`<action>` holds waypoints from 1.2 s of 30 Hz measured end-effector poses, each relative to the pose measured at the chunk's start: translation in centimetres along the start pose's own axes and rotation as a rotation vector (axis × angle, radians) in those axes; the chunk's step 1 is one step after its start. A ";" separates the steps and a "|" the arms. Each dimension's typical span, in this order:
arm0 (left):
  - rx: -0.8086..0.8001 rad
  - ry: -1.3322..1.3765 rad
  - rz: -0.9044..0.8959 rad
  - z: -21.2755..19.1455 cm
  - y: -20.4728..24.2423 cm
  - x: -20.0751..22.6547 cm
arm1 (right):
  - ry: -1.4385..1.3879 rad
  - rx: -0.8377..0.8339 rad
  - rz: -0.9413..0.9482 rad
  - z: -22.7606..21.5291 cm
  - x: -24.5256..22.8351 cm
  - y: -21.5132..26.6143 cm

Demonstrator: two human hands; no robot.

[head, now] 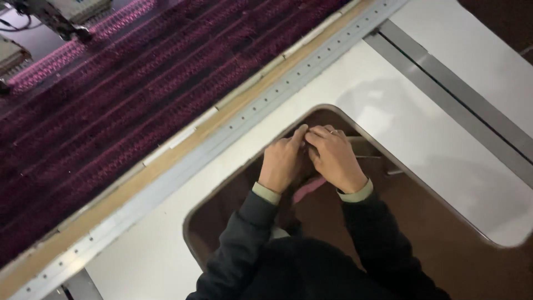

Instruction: The person works on a large piece of dark fabric with pink patterns, likely a carpet or rug, moving along its length. They use their hands to pull, adjust, and tie loose threads on the surface. The person also reaches up to the overhead machinery to adjust components and thread paths.

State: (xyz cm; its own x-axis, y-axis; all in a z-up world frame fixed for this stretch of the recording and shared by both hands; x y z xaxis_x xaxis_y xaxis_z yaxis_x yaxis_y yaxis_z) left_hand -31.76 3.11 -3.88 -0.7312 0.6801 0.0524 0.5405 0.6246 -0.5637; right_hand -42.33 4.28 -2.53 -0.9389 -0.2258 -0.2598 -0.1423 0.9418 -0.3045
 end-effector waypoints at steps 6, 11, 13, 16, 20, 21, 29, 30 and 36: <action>-0.145 0.054 0.005 1.8 -2.9 -9.8 | 0.030 -0.048 -0.028 2.4 -4.1 -8.9; -0.140 0.056 -0.090 2.6 -5.2 -17.9 | -0.039 -0.103 -0.050 2.9 -8.4 -16.4; -0.133 0.050 -0.131 3.9 -5.8 -21.1 | -0.033 -0.126 -0.066 5.5 -8.3 -19.4; -0.198 0.130 -0.245 6.7 -6.3 -26.0 | 0.026 -0.173 -0.145 10.4 -7.7 -23.9; -0.220 0.024 -0.370 11.3 -7.3 -32.6 | -0.012 -0.235 -0.274 14.3 -7.0 -29.6; -0.258 0.003 -0.451 11.9 -7.1 -33.8 | -0.106 -0.252 -0.298 14.6 -7.0 -30.4; -0.064 -0.423 -0.824 13.7 -3.7 -50.2 | 0.004 -0.174 -0.472 26.3 0.5 -39.6; 0.056 -0.434 -0.885 13.2 -3.6 -52.4 | 0.032 -0.186 -0.456 27.2 0.8 -40.9; 0.259 -0.245 -0.916 16.8 -3.9 -60.1 | -0.020 -0.212 -0.364 25.2 -2.2 -46.2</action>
State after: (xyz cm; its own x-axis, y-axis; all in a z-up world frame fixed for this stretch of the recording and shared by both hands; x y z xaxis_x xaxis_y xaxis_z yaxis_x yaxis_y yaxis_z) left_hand 3.09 -46.66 -18.64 -0.9038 -0.1421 0.4037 -0.3654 0.7472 -0.5551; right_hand -25.77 -45.05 -10.98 -0.8091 -0.5565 -0.1886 -0.5273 0.8293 -0.1849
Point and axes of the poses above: each hand's wrist, its own y-axis away from the middle knuckle, its own z-axis out of the palm, x = y × z, the point moved 8 cm from there along -y, towards the middle knuckle, and after that the axes turned 9 degrees about z, right-handed, at the moved point
